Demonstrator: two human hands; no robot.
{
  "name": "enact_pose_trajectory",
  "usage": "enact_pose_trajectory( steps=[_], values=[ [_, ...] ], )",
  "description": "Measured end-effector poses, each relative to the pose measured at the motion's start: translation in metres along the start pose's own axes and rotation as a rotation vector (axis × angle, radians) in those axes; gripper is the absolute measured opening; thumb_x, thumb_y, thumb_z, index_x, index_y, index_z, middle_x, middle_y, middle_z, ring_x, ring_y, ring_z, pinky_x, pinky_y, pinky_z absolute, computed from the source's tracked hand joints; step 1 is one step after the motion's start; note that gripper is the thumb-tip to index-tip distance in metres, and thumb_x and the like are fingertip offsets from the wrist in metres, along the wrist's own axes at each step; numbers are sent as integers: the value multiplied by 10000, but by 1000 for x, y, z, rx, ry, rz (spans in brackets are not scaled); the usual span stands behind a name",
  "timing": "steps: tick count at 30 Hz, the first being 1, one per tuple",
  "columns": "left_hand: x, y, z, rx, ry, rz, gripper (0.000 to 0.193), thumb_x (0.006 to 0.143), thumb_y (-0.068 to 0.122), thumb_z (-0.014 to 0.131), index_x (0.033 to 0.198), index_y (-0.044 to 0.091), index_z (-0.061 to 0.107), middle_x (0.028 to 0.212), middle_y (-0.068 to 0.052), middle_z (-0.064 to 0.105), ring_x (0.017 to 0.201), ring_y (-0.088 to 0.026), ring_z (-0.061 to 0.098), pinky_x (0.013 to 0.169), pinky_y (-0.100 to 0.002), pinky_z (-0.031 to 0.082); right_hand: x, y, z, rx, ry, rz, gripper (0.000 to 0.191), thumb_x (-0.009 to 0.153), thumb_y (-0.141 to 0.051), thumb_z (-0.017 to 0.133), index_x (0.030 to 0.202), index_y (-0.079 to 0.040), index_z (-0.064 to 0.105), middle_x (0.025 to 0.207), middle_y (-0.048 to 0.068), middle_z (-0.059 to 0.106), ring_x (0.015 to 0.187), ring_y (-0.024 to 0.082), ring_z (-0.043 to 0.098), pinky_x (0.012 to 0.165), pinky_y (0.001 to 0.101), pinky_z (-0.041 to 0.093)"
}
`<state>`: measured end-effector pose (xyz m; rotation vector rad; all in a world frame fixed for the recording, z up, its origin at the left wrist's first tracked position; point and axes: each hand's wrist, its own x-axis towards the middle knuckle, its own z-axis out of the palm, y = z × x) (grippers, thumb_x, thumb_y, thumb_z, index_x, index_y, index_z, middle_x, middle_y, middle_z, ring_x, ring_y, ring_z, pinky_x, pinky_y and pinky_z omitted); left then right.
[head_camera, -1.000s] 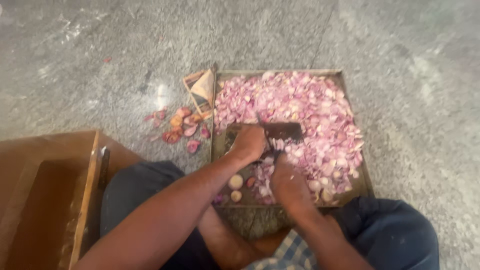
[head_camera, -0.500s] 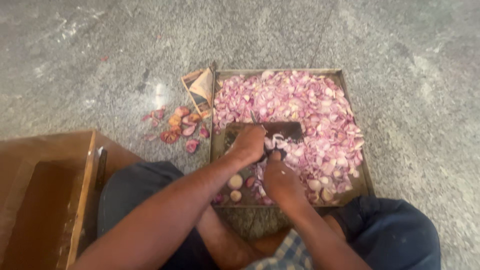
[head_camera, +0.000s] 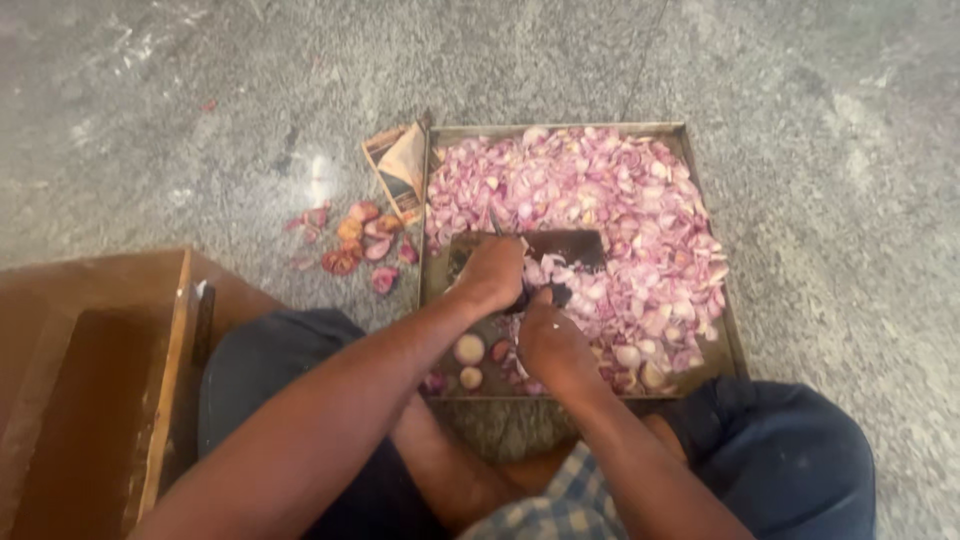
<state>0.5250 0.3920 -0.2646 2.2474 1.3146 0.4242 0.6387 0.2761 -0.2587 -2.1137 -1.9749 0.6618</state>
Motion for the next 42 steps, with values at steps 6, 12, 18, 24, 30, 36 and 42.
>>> enact_pose_trajectory(
  steps=[6,12,18,24,30,36,42],
  values=[
    [1,-2,1,18,-9,-56,196,844,91,621,904,-55,736,938,-330,692,974,-462,705,851,-526,568,-14,-21,-20,58,-59,123,389,951,-144,504,1256,79,414,1043,343,687,1022,497,681,847,582,540],
    [-1,-8,8,78,4,20,176,856,46,594,880,-49,740,948,-323,696,973,-471,703,859,-528,567,-17,-30,-39,192,-203,259,426,940,-158,534,1273,71,401,1010,328,723,1007,469,723,852,566,563],
    [-1,-12,11,68,67,43,166,790,7,606,866,-56,739,916,-324,701,945,-476,700,865,-530,558,-28,-27,-39,-11,-74,127,387,969,-198,525,1229,66,415,1038,350,685,1032,515,672,905,592,511],
    [-6,-12,6,64,52,7,214,818,-4,577,953,-52,735,1013,-311,711,1038,-466,684,954,-522,531,-25,-38,-37,23,-92,126,408,944,-113,533,1266,86,379,1062,355,680,1057,497,679,907,570,538],
    [-4,-13,6,78,-5,-54,197,843,48,600,949,-56,729,1040,-311,700,1065,-475,662,969,-520,518,-24,-31,-23,-1,-122,141,559,937,-74,528,1419,96,301,1167,320,656,1124,467,657,930,560,522],
    [-13,-6,-1,54,53,-1,194,814,38,611,942,-47,729,1026,-303,713,1056,-471,671,961,-511,531,-10,-23,-17,45,-86,59,761,885,-240,695,1379,157,274,1110,332,665,1107,467,645,911,536,528],
    [-20,20,-50,81,-104,-227,290,743,59,721,1017,-35,738,1086,-273,694,1054,-428,693,933,-478,564,-35,-23,-13,-40,-28,93,491,928,-189,604,1315,52,420,1013,284,728,967,452,714,844,569,560]
  ],
)
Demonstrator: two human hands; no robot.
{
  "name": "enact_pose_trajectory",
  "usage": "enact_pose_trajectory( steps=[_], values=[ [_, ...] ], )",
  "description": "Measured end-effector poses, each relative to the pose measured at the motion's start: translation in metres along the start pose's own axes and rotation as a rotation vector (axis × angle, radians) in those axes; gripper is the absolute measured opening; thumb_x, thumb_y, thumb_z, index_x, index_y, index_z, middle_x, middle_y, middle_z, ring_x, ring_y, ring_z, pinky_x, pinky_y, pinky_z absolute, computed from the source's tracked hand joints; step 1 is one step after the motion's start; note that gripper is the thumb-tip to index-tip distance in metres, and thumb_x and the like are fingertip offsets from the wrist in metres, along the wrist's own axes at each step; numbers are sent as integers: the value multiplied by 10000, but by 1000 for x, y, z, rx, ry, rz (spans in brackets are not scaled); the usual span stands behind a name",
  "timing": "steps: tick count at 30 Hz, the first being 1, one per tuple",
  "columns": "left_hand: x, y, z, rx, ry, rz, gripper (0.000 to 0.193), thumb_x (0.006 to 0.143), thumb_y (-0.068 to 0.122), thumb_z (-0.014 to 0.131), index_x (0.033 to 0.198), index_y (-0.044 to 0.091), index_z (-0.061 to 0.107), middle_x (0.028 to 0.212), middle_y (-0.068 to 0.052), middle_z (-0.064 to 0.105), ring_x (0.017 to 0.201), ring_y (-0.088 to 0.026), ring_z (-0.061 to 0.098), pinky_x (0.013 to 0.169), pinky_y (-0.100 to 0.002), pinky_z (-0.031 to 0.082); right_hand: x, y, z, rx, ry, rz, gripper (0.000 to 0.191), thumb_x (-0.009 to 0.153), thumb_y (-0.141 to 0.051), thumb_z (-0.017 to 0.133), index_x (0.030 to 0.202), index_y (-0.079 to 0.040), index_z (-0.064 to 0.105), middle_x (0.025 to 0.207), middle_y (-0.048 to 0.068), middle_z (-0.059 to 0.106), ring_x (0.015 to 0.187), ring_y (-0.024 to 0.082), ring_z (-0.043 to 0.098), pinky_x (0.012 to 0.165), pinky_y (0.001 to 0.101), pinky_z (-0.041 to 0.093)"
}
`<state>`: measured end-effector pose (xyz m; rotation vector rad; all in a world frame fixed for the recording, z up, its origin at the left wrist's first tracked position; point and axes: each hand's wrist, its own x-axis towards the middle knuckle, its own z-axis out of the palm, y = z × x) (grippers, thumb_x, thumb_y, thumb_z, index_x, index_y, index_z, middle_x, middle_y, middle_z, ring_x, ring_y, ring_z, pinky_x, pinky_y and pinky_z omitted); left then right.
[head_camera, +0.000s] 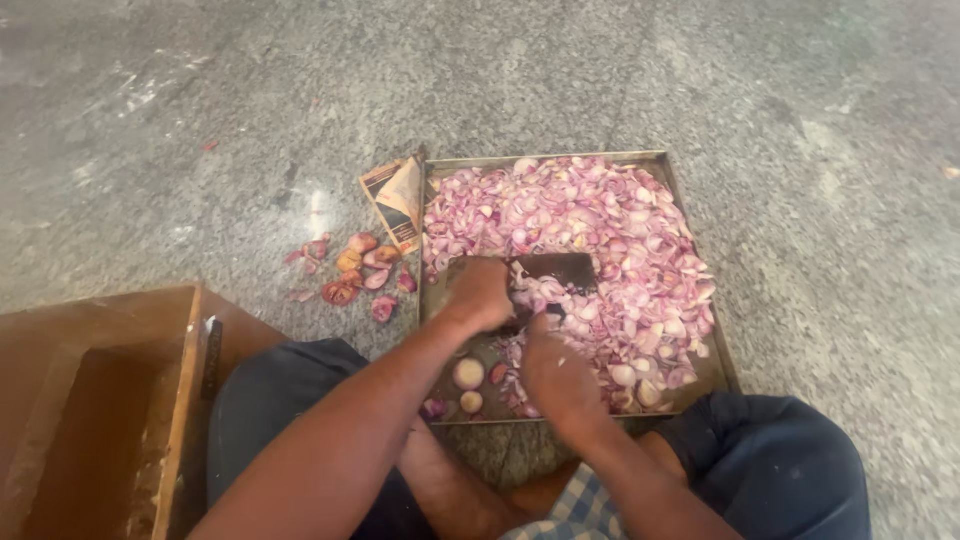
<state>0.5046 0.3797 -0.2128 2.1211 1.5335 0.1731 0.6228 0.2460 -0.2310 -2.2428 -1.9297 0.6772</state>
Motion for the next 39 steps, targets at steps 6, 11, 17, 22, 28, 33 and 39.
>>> enact_pose_trajectory(
  steps=[6,11,17,22,28,33,39],
  values=[
    [-37,-11,-9,90,-85,442,587,715,63,681,1301,101,676,1110,-228,714,980,-397,706,837,-487,564,5,50,2,-210,229,-129,546,894,-71,509,1362,138,323,967,309,715,841,449,728,719,573,566],
    [-73,-11,32,219,-479,-120,316,916,231,626,1126,31,751,1120,-205,783,1044,-316,778,880,-423,607,0,70,0,55,167,78,363,921,-140,534,1231,18,431,895,296,703,886,490,703,805,610,530],
    [-59,6,34,349,-410,10,445,858,100,686,1274,-45,624,1214,-243,695,1141,-363,700,924,-445,583,0,67,22,57,170,-59,441,892,-185,604,1238,21,424,877,305,686,886,509,682,800,611,524],
    [-26,-5,21,-13,41,234,555,779,76,756,1265,-82,537,1259,-308,604,1147,-443,633,983,-484,519,27,86,3,161,331,-69,597,868,-184,637,1306,126,375,890,330,677,859,518,673,767,601,524],
    [-1,-20,31,-18,153,232,249,791,88,744,1002,-36,703,1103,-305,665,1094,-461,639,943,-511,519,6,28,21,184,248,-202,499,924,-146,575,1280,165,418,887,329,682,876,488,685,757,562,543],
    [3,-20,39,41,96,264,116,870,64,651,883,-9,740,914,-267,691,976,-445,691,918,-500,548,-2,7,-11,108,22,-53,371,958,-79,445,1270,121,435,958,320,710,936,462,711,825,537,564],
    [2,-12,31,42,155,365,101,820,24,634,863,-12,718,957,-277,698,994,-458,668,893,-523,535,-19,1,-38,-34,-16,-31,392,964,-105,400,1312,72,437,1035,304,703,995,462,694,860,553,554]
  ],
)
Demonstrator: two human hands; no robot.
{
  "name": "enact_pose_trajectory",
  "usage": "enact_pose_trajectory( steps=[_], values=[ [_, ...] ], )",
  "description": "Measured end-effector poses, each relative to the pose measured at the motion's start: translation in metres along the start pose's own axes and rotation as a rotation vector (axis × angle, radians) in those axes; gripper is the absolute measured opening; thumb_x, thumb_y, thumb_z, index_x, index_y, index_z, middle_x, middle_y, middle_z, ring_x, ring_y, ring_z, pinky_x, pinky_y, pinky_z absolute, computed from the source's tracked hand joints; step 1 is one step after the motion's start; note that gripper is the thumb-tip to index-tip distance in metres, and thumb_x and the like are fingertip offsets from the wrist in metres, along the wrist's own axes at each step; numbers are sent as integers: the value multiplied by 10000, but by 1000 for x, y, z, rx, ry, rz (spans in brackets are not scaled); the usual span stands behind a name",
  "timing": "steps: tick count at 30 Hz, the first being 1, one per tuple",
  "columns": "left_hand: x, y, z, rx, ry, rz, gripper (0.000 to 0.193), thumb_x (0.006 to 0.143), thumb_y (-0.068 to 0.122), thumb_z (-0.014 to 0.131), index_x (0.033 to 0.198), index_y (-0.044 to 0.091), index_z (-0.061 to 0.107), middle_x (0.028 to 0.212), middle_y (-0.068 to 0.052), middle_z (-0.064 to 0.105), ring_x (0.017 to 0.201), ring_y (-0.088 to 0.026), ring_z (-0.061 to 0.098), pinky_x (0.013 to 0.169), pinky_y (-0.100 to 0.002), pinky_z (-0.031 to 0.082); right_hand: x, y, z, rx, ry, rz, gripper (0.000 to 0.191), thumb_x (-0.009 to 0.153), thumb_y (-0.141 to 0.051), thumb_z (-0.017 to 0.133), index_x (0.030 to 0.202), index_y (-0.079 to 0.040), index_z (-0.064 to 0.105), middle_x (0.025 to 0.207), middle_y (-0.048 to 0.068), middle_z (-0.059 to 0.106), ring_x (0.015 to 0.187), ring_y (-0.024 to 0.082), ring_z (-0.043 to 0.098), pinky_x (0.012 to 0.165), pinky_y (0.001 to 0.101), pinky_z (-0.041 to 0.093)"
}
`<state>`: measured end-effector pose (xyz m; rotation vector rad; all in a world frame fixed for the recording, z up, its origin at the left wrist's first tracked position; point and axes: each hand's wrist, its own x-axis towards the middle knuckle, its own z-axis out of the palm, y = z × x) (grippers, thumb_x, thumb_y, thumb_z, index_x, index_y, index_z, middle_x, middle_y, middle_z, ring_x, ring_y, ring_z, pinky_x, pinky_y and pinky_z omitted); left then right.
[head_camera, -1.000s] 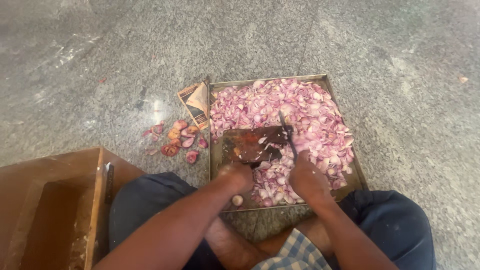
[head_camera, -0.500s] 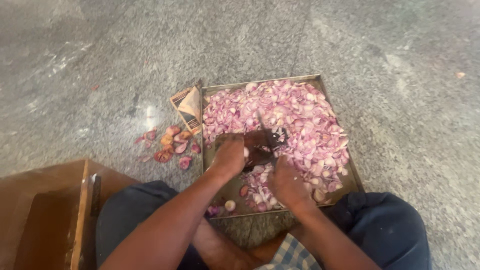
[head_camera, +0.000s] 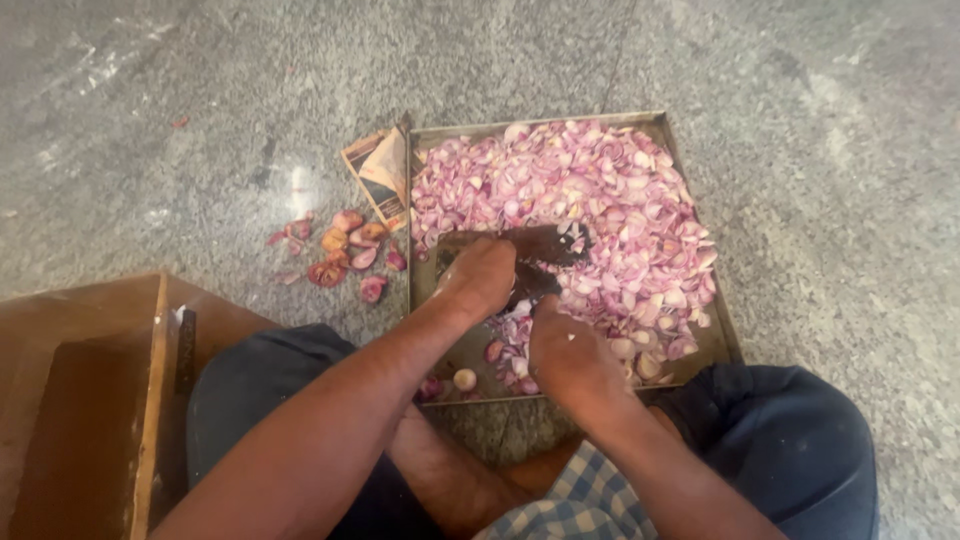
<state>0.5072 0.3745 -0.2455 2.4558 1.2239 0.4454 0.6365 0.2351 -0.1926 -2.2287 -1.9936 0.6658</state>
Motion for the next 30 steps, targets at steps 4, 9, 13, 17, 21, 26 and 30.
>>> enact_pose_trajectory(
  steps=[4,9,13,17,21,26,30],
  values=[
    [2,10,-14,-3,-86,-100,148,821,28,639,943,-14,711,1014,-283,695,1034,-451,671,917,-513,543,20,-2,11,79,75,-56,381,987,-81,381,1317,107,413,1080,320,682,1021,454,692,863,550,549],
    [2,19,-24,-10,-124,-125,156,838,39,652,960,-30,720,1050,-302,690,1054,-467,663,920,-522,532,34,4,24,99,22,-40,338,940,-51,413,1245,88,457,1077,332,681,1059,453,679,897,531,542],
    [4,15,-20,23,-131,-110,152,848,29,629,935,-23,741,1019,-296,711,1028,-450,695,913,-507,558,32,1,23,90,-21,-27,356,949,-44,428,1275,98,426,1051,312,702,1043,439,697,889,535,549],
    [7,9,-10,44,-133,-104,142,828,42,634,892,-26,741,957,-289,712,985,-445,706,883,-506,570,34,-2,22,100,-82,16,544,852,-116,602,1296,106,380,1035,315,700,1039,455,686,873,531,553],
    [9,2,-1,96,-79,-8,139,818,47,639,854,-30,749,889,-293,719,944,-442,721,893,-503,567,39,2,29,63,-41,16,550,879,-159,614,1308,92,380,1050,306,698,1024,462,691,850,545,550],
    [7,-3,3,43,-84,-48,138,789,77,674,831,-30,751,892,-292,711,901,-448,719,808,-525,580,43,0,35,55,42,-90,363,1036,-140,446,1324,81,434,1047,284,714,990,433,716,825,541,561],
    [7,-1,1,33,-122,-84,152,849,107,650,845,-5,752,881,-278,717,863,-443,731,786,-526,597,45,-10,20,337,-169,124,348,1026,-204,438,1250,54,504,991,280,723,901,418,715,757,546,541]
  ],
)
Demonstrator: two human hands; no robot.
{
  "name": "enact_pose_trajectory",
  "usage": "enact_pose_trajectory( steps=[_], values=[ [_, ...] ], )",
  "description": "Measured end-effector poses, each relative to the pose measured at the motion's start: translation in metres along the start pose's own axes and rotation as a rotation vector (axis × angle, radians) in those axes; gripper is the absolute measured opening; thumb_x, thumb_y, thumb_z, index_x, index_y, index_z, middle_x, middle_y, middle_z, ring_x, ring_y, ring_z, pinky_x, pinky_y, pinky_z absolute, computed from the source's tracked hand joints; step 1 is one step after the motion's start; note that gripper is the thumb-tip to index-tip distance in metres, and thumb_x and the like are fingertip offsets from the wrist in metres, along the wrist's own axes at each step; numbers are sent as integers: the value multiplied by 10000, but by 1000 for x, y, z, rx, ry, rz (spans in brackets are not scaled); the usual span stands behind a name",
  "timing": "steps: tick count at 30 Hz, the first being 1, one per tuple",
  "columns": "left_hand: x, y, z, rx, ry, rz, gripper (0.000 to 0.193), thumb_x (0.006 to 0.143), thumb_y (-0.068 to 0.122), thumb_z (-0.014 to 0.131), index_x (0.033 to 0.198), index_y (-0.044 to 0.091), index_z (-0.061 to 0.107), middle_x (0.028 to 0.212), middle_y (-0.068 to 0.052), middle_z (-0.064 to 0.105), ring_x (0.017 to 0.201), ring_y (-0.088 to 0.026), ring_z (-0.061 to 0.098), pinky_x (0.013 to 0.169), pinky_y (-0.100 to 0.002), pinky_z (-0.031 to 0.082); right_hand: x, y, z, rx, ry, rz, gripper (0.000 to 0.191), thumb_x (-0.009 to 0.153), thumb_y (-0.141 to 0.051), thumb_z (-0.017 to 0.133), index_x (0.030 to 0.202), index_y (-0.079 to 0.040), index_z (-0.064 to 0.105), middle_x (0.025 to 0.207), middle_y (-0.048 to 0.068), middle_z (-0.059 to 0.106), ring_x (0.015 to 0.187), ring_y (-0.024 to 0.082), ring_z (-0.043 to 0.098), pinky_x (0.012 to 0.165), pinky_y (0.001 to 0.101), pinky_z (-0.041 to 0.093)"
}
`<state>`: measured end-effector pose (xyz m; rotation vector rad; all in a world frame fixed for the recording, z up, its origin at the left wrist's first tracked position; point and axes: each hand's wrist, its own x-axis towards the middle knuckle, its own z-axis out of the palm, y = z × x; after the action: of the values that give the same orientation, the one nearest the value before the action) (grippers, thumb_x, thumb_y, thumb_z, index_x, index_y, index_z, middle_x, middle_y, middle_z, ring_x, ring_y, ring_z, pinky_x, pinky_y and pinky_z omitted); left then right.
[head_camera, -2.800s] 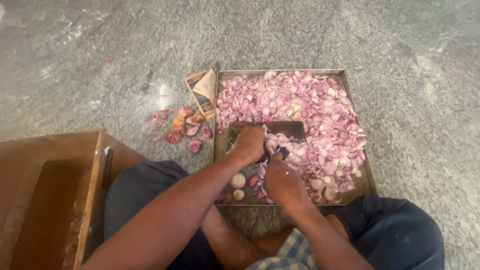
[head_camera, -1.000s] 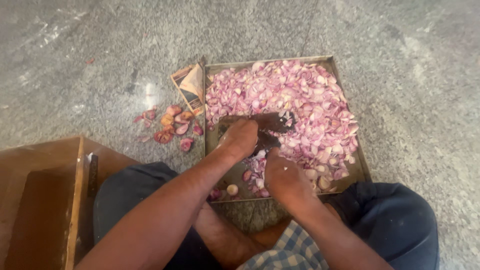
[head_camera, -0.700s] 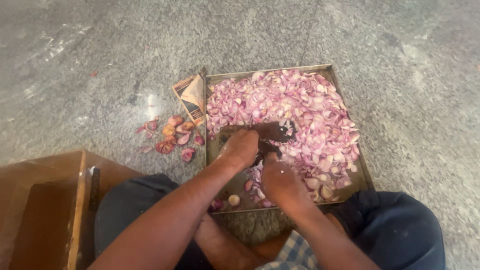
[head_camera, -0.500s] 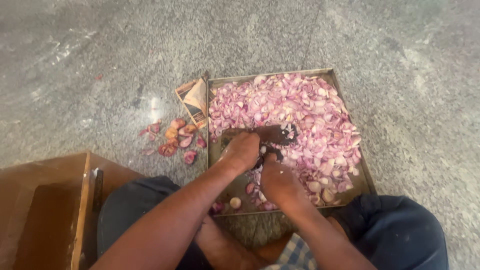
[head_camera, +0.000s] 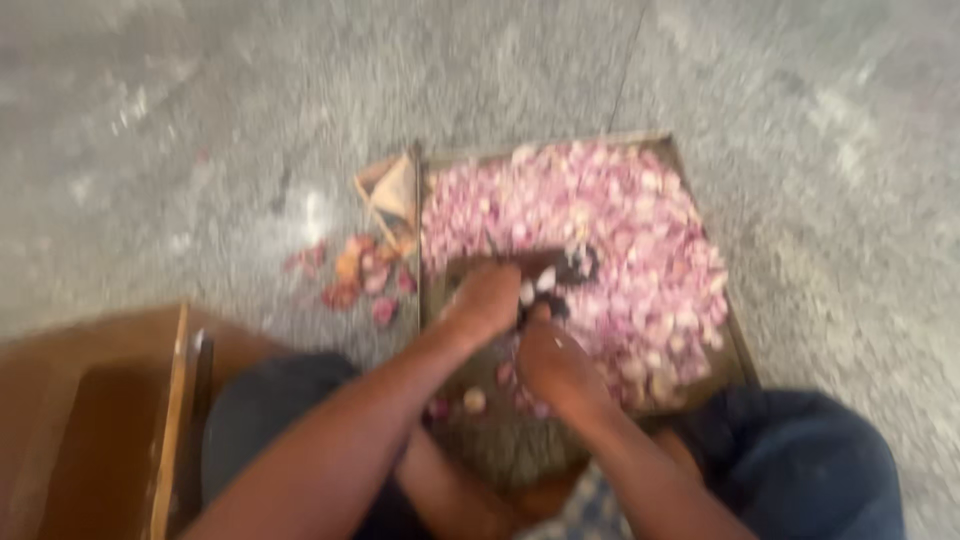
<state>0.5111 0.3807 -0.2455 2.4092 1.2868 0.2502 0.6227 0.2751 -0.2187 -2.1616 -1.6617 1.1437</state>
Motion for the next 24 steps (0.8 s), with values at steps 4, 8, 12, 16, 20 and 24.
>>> enact_pose_trajectory(
  steps=[4,8,12,16,20,24],
  values=[
    [3,2,-2,104,55,41,167,753,165,732,787,4,762,854,-280,716,859,-454,714,811,-551,563,-16,-18,-14,132,-2,12,419,1064,-291,342,1163,57,553,873,223,733,740,369,708,633,507,547],
    [2,-2,3,71,-2,45,179,772,171,732,812,-1,765,865,-286,713,879,-447,717,842,-534,562,-32,-30,-16,378,-160,215,565,1102,-377,245,1076,60,603,755,166,743,579,320,700,509,468,554],
    [3,-12,11,171,167,159,158,716,59,696,831,-19,772,827,-271,733,877,-432,729,951,-518,538,-28,-30,-19,346,-63,103,635,1095,-382,190,1009,40,656,699,117,757,519,279,717,471,447,578],
    [2,-16,15,17,85,125,133,791,97,691,805,-21,753,874,-284,715,905,-421,725,860,-517,571,-20,-17,-8,477,-180,113,661,1111,-392,283,1002,96,715,712,129,735,557,304,702,472,452,540],
    [-1,-13,8,3,78,111,149,822,139,668,820,16,751,873,-269,713,874,-426,727,831,-531,577,8,-8,6,307,-18,-91,350,1013,-229,468,1120,95,545,796,203,754,723,355,758,619,485,592],
    [-4,-5,2,85,119,237,152,771,122,636,803,73,776,846,-248,728,852,-427,729,815,-552,565,16,14,14,189,5,-84,332,1002,-197,456,1145,95,523,831,221,743,767,378,746,656,501,584]
  ],
)
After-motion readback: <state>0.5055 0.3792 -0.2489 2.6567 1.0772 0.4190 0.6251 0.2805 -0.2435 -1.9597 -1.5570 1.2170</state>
